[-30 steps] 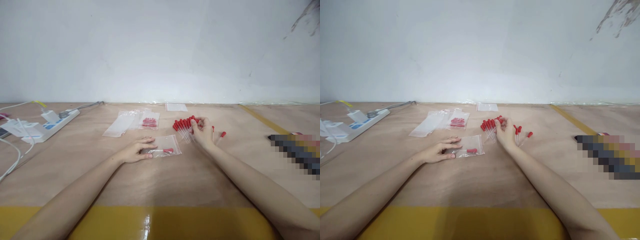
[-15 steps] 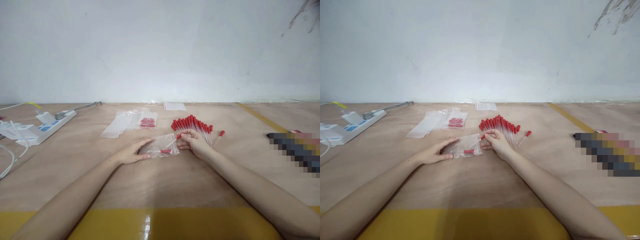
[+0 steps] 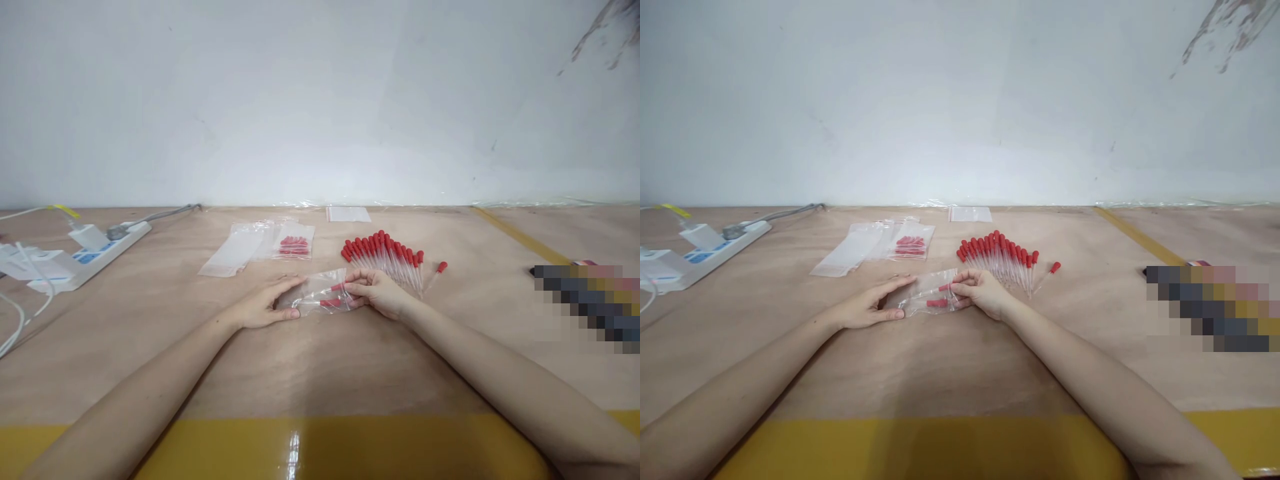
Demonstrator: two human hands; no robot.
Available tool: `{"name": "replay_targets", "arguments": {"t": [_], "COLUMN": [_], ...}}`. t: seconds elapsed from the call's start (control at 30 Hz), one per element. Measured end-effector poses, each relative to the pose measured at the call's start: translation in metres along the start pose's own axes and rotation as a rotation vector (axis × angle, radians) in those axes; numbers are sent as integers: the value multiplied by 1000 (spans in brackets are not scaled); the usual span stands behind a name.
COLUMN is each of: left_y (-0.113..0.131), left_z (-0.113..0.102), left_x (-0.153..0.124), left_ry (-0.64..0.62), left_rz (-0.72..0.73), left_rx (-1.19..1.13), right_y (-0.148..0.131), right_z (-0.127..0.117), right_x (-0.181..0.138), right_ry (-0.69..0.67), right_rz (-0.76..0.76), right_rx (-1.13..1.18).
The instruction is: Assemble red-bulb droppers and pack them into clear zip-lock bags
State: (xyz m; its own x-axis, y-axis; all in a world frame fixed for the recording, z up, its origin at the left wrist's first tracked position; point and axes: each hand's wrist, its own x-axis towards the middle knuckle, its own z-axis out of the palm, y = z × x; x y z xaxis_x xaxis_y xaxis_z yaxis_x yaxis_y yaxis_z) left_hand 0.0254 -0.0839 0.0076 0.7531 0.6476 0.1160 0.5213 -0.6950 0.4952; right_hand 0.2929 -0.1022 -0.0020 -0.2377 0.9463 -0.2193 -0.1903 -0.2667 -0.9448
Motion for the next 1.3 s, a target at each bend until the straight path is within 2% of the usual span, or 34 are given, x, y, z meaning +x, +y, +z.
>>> {"name": "replay_targets", "arguments": {"t": [0.2,0.4,0.5,0.57,0.67,0.73,0.8,0.93,1.07,1.2,1.3], "left_y": [-2,-4,-5,-5,-7,-8,-9,-11,-11,-11,-12], "left_z": [1,1,1,1,4,6,8,9,8,8,9], "left_x": [0,1,1,1,0,-1,-2,-2,0,0,0], "left_ry": [2,7,-3,4,116,227,257,172,145,153,153], "left_rz": [2,33,32,32,39,40,37,57,58,62,71], "left_rx": [14,31,26,2,-117,-198,-215,-131,-120,-136,-136], "right_y": [0,-4,-17,-28,-41,-44,-46,-46,-50,-54,-52], "right_z": [2,-4,-13,-18,-19,-14,-7,5,7,-4,-15], "right_x": [3,-2,4,12,30,42,51,59,63,60,47], "right_ry": [-82,-137,-154,-23,293,418,486,527,512,468,385], "right_rz": [12,-1,17,-102,-354,-386,-316,-156,-69,-197,-333], "right_rx": [-160,-147,-359,-643,-1107,-1333,-1448,-1457,-1430,-1313,-976]}}
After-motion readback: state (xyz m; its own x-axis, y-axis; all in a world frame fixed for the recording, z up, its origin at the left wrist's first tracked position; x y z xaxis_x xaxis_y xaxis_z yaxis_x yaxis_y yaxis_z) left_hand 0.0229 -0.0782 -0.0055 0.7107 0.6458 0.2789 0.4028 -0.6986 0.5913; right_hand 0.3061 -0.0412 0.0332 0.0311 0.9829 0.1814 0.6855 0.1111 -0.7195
